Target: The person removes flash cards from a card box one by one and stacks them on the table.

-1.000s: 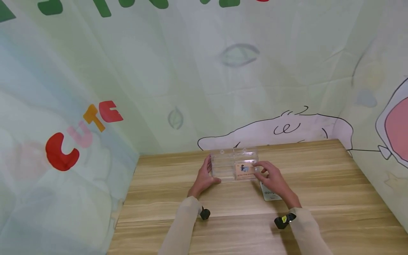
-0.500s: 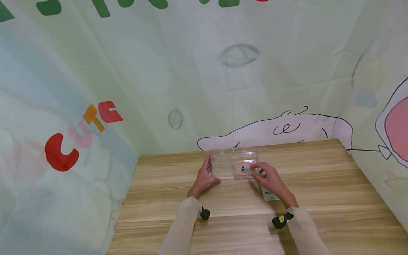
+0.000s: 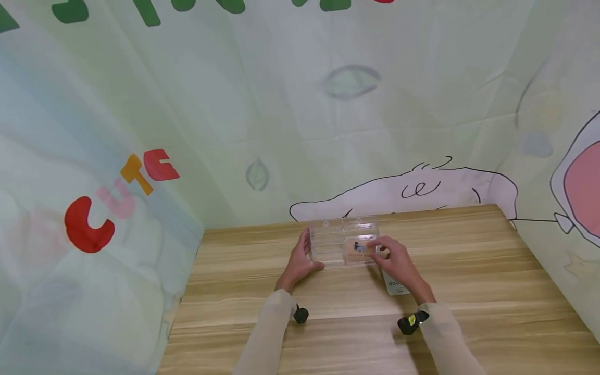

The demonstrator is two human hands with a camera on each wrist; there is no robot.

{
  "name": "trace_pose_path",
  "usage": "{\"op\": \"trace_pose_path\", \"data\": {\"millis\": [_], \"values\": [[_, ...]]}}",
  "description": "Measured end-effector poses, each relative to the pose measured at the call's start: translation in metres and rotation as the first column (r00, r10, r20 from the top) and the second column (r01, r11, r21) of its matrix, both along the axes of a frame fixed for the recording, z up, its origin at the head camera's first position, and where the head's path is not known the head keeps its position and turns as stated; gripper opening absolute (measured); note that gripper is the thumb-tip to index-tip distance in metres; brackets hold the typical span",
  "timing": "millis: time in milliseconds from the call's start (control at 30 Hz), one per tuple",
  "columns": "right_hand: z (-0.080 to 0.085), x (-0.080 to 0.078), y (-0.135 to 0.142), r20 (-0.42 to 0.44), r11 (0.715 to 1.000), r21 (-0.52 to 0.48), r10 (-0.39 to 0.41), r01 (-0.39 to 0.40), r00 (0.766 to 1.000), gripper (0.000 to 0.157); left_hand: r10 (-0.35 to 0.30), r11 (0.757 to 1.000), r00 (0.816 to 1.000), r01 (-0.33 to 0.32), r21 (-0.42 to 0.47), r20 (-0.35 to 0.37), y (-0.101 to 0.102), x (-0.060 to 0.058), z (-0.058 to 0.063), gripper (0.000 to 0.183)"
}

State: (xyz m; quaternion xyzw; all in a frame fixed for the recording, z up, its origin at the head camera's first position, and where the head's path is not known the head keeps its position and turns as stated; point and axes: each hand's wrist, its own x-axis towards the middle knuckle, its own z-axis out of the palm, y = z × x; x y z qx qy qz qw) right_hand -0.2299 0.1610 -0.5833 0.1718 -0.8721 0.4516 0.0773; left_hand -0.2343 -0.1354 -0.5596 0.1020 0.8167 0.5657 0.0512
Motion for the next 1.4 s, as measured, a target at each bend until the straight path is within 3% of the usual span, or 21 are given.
{"op": "trace_pose_path", "data": {"millis": [67, 300, 367, 967, 1000, 1200, 1233, 1400], "values": [[0.002, 0.0, -0.001, -0.009, 1.0, -0.007, -0.006, 0.006, 1.0, 0.026, 0.0, 1.0, 1.0, 0.0, 0.005, -0.004, -0.001, -0.001, -0.001, 0.109], [0.006, 0.0, -0.001, -0.041, 0.999, -0.018, -0.029, 0.028, 0.999, 0.027, 0.018, 1.0, 1.0, -0.018, 0.007, -0.006, -0.004, -0.019, -0.042, 0.117], [0.008, 0.0, -0.001, -0.043, 0.999, -0.026, -0.026, 0.025, 0.999, 0.028, 0.022, 1.0, 1.0, -0.022, 0.017, -0.011, -0.005, -0.02, -0.046, 0.118], [0.019, 0.003, 0.013, 0.007, 0.999, -0.051, -0.012, 0.012, 1.0, 0.039, 0.021, 1.0, 1.0, -0.021, 0.011, 0.0, -0.006, -0.023, -0.051, 0.118], [0.02, 0.003, 0.014, 0.01, 0.999, -0.049, -0.014, 0.014, 1.0, 0.039, 0.016, 1.0, 1.0, -0.016, 0.012, -0.003, -0.006, -0.021, -0.045, 0.117], [0.026, 0.006, 0.022, 0.023, 0.999, -0.036, -0.005, 0.006, 1.0, 0.041, 0.014, 1.0, 1.0, -0.014, 0.0, 0.006, -0.006, -0.021, -0.048, 0.118], [0.026, 0.006, 0.023, 0.027, 1.0, -0.031, -0.004, 0.004, 1.0, 0.042, 0.019, 1.0, 1.0, -0.018, -0.004, 0.011, -0.007, -0.024, -0.054, 0.119], [0.026, 0.007, 0.03, 0.029, 1.0, -0.002, -0.009, 0.009, 1.0, 0.043, 0.02, 1.0, 0.999, -0.02, -0.008, 0.026, -0.007, -0.023, -0.052, 0.12]]}}
